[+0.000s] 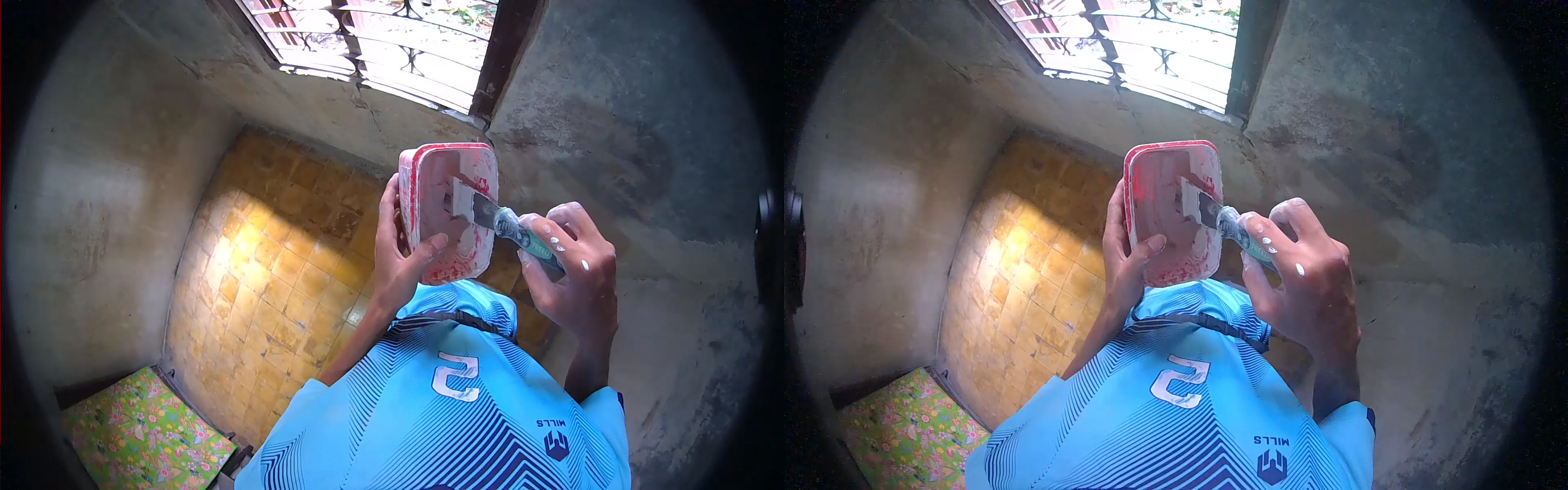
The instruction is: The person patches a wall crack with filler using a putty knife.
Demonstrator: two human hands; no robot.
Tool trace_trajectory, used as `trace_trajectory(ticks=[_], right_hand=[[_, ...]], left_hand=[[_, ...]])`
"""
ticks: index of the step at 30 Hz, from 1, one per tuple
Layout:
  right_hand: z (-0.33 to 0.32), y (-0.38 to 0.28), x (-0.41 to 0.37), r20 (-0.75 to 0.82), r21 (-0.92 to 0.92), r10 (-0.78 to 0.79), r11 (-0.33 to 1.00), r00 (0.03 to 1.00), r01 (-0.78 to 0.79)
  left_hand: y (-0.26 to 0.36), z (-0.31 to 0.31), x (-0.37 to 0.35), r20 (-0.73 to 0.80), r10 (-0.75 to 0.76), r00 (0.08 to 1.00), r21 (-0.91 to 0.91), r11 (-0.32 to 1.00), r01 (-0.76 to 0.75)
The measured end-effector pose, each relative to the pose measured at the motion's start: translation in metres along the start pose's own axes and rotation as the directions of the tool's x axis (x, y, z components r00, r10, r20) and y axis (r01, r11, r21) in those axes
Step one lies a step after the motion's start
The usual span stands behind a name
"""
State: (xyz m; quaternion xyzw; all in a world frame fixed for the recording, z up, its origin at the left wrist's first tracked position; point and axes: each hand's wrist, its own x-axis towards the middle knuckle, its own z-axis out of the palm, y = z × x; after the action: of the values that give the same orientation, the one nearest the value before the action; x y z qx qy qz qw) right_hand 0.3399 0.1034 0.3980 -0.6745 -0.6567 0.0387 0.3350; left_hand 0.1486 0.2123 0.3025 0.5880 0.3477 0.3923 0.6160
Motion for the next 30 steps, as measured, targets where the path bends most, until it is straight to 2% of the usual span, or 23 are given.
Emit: trace_trajectory(ticks=[3, 6, 12, 16, 21, 23, 24, 29, 30], right_hand=[[0.006, -0.005, 0.003, 0.010, -0.013, 0.009, 1.000, 1.000, -0.009], [0.012, -0.010, 0.004, 0.026, 0.009, 0.089, 0.996, 0.996, -0.089], [0.014, 0.007, 0.009, 0.018, 0.109, 0.002, 0.994, 1.000, -0.004], [0.011, 0.014, 0.017, 0.099, 0.143, 0.005, 0.990, 0.995, -0.019], [0.014, 0.018, 0.021, 0.092, 0.169, -0.053, 0.985, 0.994, 0.036], [0.014, 0.019, 0.023, 0.096, 0.233, -0.056, 0.972, 0.994, 0.033], [0.013, 0.016, 0.023, 0.095, 0.211, -0.046, 0.977, 0.994, 0.026], [0.001, -0.009, 0.021, 0.020, 0.026, 0.061, 0.998, 0.998, -0.061], [0.003, -0.012, 0.023, 0.010, 0.038, 0.082, 0.996, 0.997, -0.082]], left_hand=[[-0.001, -0.003, 0.001, 0.003, -0.011, 1.000, 0.049, 0.999, 0.011], [-0.003, -0.007, 0.003, 0.012, 0.014, 1.000, 0.062, 0.998, -0.015], [-0.006, -0.019, 0.006, 0.079, -0.013, 0.997, -0.005, 1.000, 0.014], [-0.005, -0.021, 0.009, 0.091, -0.063, 0.994, -0.035, 0.997, 0.066], [-0.013, -0.026, 0.014, 0.107, -0.081, 0.991, -0.056, 0.995, 0.087], [-0.022, -0.032, 0.015, 0.137, -0.112, 0.984, -0.136, 0.982, 0.131], [-0.025, -0.034, 0.015, 0.152, -0.127, 0.980, -0.176, 0.972, 0.153], [-0.009, -0.030, 0.012, 0.106, -0.136, 0.985, -0.082, 0.986, 0.145], [-0.008, -0.030, 0.012, 0.108, -0.137, 0.985, -0.072, 0.987, 0.146]])
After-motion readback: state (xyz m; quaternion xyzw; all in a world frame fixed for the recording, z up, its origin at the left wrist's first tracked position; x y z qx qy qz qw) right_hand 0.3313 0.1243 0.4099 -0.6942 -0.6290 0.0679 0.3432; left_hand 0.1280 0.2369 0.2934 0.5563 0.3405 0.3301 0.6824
